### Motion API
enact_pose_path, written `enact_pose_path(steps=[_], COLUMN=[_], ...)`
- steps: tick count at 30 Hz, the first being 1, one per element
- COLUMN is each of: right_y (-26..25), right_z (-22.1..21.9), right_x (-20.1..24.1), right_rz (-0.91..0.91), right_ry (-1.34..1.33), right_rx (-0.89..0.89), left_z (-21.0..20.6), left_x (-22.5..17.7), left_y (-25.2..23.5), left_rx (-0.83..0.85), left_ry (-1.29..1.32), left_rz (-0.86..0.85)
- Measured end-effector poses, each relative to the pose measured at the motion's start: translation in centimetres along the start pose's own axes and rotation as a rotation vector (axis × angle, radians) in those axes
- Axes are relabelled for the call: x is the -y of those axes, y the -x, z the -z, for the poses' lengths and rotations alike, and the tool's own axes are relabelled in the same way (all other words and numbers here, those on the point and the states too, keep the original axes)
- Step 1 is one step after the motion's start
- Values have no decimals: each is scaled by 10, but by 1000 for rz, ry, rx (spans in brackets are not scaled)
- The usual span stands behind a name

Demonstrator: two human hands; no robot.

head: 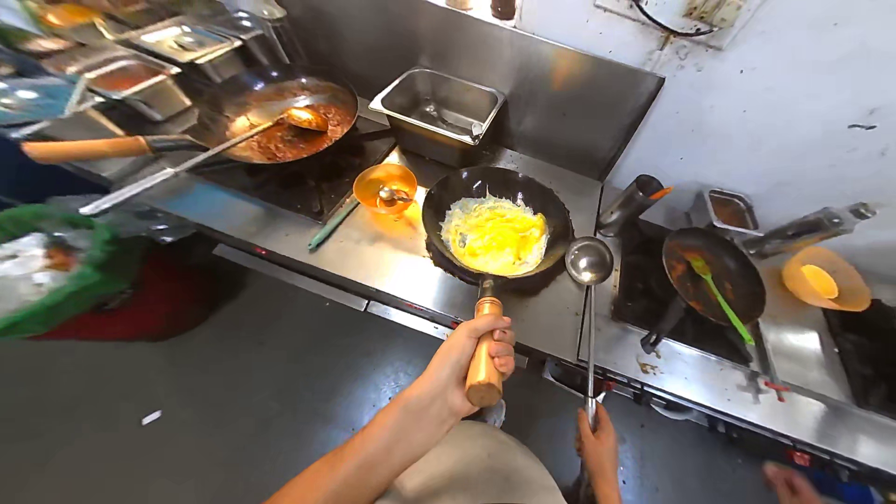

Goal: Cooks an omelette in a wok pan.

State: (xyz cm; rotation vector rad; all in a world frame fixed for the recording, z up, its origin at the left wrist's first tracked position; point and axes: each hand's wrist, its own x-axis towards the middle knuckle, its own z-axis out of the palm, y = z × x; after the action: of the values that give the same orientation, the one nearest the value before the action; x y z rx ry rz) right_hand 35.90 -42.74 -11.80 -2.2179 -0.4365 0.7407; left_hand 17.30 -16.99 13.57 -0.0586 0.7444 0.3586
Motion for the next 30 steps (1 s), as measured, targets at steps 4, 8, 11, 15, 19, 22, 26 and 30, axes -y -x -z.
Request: enact_pose_path(steps=[4,8,11,15,19,22,26,30], right_y=[11,18,25,35,39,36,29,22], right_z=[-11,-16,-21,-31,-34,-27,-14,-2], right_x=[15,17,21,29,31,26,19,11], right_rz=[-43,-48,-62,-71,-99,-87,-89,-95], right_ry=[-11,64,96,32,-21,-51,-48,-49], right_rx=[-31,-82,-90,-97,-74,-60,-37,-3], left_z=[15,21,30,48,66,83,121,159], left_x=[-24,-49,-62,-60,-40,-20,6,29], left_y=[23,43,46,42,32,20,-5,-33], left_rx=[89,160,219,311,335,355,427,435], left_ry=[35,125,161,188,137,71,8,-119], left_rz=[74,158,208,232,201,164,116,79])
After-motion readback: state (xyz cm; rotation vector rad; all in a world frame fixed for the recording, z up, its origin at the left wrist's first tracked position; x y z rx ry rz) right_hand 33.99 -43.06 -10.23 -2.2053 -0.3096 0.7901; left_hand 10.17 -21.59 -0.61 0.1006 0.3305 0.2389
